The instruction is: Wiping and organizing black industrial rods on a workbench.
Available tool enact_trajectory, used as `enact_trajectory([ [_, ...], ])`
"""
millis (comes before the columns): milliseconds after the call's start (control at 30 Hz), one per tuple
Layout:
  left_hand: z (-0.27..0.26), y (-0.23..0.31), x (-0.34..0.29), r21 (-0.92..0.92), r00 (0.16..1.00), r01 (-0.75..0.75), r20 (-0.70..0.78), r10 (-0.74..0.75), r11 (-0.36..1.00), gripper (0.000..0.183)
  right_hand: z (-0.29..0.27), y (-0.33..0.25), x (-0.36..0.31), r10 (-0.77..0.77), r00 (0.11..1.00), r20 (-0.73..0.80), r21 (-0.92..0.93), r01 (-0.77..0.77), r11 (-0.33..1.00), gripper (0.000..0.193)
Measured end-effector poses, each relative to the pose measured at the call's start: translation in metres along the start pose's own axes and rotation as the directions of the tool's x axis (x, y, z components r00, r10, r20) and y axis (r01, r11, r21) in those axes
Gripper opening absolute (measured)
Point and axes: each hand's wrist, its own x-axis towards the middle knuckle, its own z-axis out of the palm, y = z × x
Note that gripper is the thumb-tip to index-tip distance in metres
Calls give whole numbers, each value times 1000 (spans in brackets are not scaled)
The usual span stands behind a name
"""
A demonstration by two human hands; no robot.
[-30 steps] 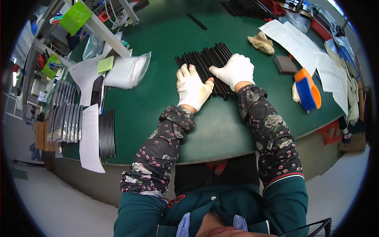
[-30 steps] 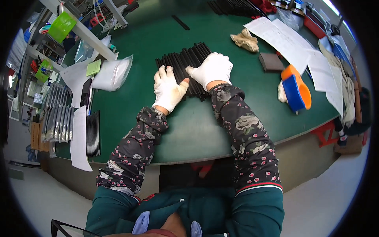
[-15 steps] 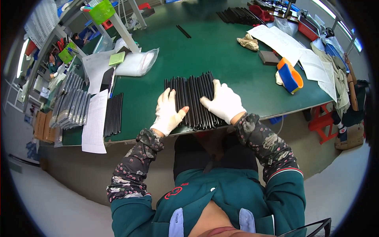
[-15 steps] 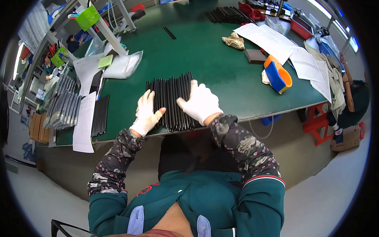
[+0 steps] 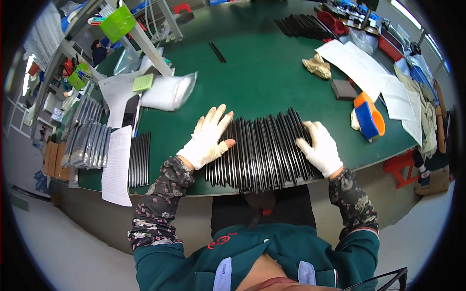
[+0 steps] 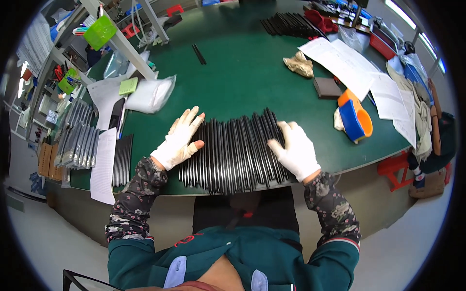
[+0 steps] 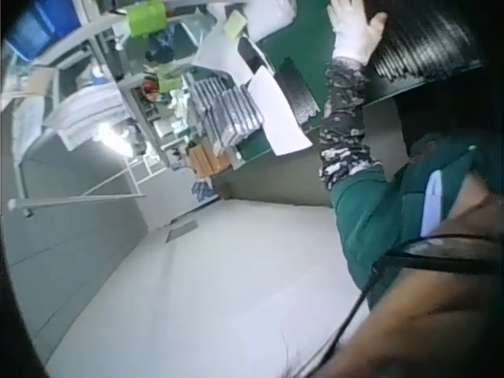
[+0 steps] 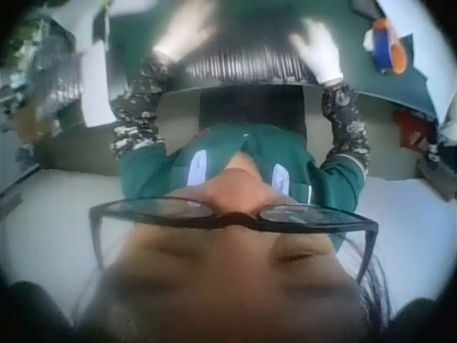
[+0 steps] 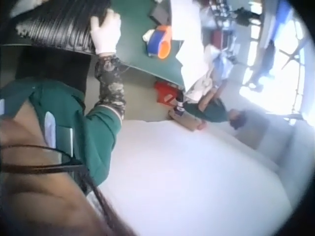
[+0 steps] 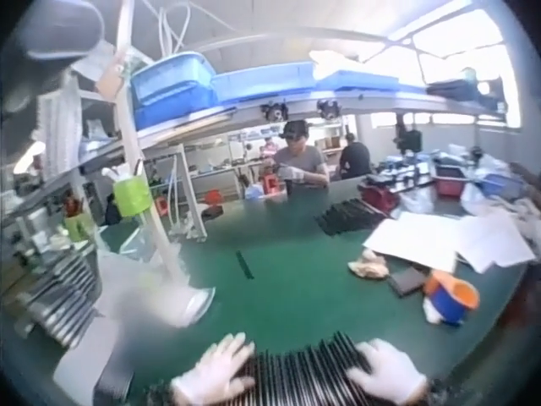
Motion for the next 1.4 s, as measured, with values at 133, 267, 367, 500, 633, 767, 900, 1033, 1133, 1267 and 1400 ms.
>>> enact_trajectory([
  [133,26,-30,15,38,995,95,-18,-95,995,68,4,13,17,-11,998,-65,57,15,998,28],
  [267,31,-37,33,-13,994,91,-61,-92,996,64,0,19,34,-27,996,-83,17,29,999,26],
  [367,25,-59,68,-166,981,51,-178,-81,985,60,5,24,45,-12,998,-64,31,14,999,26],
  [500,32,-125,158,-252,947,116,-262,-183,961,51,9,25,47,51,999,-2,77,-51,996,26],
  [633,33,-154,249,22,693,709,-209,-690,705,51,16,40,61,69,998,10,81,-70,994,27],
  [767,55,-185,262,106,567,819,-301,-767,564,35,19,40,66,72,996,44,63,-75,995,29],
  [900,34,-172,257,148,520,854,-242,-819,498,26,18,37,64,63,997,34,48,-65,997,29],
  [1033,21,-138,242,157,583,807,-62,-810,569,28,12,35,51,67,998,8,20,-67,998,27],
  [1133,30,-106,220,154,675,737,-128,-727,658,25,7,29,37,44,998,-34,15,-44,999,24],
  [1267,19,-92,201,152,627,768,24,-779,622,31,-1,26,20,-17,995,-101,-6,17,1000,21],
  [1400,18,-83,195,391,596,670,223,-772,630,39,-4,30,11,-37,991,-128,-10,36,999,20],
])
